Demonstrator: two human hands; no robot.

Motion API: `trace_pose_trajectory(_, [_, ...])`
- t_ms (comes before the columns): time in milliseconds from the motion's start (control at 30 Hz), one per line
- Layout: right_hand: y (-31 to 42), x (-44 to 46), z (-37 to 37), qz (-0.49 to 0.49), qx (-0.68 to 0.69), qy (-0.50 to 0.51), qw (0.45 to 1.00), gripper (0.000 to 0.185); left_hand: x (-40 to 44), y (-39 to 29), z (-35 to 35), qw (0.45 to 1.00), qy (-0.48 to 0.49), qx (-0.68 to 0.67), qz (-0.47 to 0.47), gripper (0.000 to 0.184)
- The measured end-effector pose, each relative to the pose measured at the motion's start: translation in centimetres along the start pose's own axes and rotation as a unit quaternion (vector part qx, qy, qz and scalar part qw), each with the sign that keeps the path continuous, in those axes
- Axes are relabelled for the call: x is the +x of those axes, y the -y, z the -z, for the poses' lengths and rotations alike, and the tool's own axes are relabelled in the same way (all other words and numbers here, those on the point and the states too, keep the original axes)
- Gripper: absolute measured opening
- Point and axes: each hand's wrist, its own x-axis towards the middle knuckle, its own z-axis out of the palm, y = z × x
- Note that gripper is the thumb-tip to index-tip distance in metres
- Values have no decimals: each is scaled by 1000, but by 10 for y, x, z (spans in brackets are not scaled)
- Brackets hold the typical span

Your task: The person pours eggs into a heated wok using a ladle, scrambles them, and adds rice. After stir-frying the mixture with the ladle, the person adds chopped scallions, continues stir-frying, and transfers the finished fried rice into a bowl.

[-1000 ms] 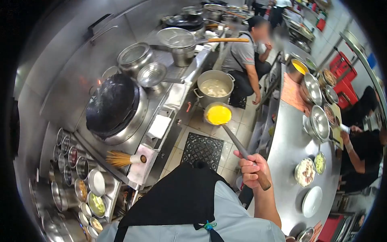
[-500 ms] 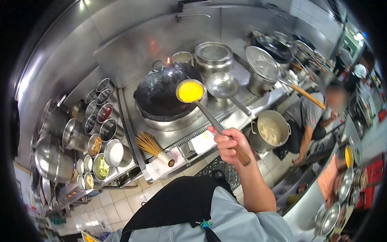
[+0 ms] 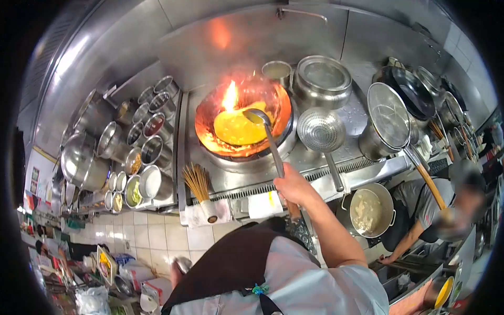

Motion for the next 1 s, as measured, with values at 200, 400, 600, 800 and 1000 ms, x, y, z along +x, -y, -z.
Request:
trace_pose_trajectory(200, [-14, 110, 48, 37, 141, 197, 969, 17, 48, -101, -146, 998, 36, 34, -41, 49])
trace_pose_trajectory(400, [-19, 72, 11, 92, -173, -54, 979, 31, 118, -81, -214, 910, -45, 375, -168, 52])
trace_pose_trajectory(600, [8, 47, 38, -30, 54, 127, 990, 44, 139, -74, -211, 863, -100, 458, -188, 61])
trace_pose_trajectory(800, [-20, 83, 8, 130, -238, -82, 959, 62, 130, -73, -214, 871, -110, 438, -191, 59])
trace_pose_trajectory(1000, [15, -6, 22, 10, -69, 107, 992, 68, 122, -73, -226, 860, -146, 444, -202, 57])
